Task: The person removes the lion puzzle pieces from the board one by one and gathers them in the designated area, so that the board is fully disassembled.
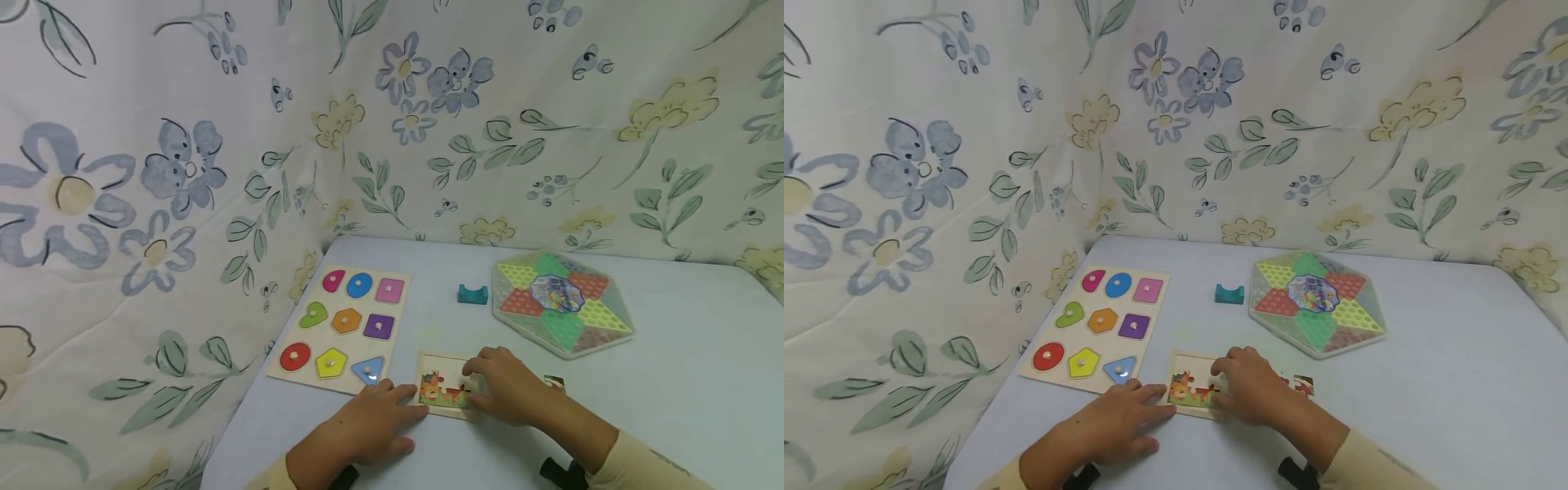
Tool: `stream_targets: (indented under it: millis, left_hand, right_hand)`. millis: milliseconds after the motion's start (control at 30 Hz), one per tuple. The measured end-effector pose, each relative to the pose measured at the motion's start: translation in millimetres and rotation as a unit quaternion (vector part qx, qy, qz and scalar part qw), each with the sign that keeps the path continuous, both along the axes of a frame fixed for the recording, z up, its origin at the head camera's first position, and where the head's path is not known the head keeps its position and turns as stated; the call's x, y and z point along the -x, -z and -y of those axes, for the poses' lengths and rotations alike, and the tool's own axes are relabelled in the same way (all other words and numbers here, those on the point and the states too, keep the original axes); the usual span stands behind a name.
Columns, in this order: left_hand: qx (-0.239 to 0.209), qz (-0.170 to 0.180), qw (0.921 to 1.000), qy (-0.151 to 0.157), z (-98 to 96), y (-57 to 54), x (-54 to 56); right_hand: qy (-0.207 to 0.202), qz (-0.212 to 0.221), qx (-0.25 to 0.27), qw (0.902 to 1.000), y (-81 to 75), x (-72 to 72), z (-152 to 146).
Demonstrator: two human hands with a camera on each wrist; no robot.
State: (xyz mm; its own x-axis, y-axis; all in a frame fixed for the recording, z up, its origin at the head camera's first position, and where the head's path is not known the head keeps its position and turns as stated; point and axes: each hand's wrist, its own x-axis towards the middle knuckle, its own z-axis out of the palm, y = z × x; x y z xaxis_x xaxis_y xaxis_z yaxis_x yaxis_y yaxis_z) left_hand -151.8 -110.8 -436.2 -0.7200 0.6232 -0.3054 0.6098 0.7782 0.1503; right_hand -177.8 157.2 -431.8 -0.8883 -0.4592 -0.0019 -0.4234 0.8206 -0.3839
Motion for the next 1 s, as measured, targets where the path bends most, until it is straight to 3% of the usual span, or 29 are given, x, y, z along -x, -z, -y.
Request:
stream_targets:
  millis: [400, 1000]
  left_hand:
    - [0.001, 0.008, 1.0000, -0.005, 0.9, -0.8, 0.8]
    - [-0.001, 0.004, 1.0000, -0.003, 1.3, 0.0, 0.4]
  right_hand:
    - [0.017, 0.051, -0.002, 0.9985, 17.0, 27.5, 53.7]
    - [0.037, 0.101, 0.027, 0.9939, 18.2, 30.0, 65.4]
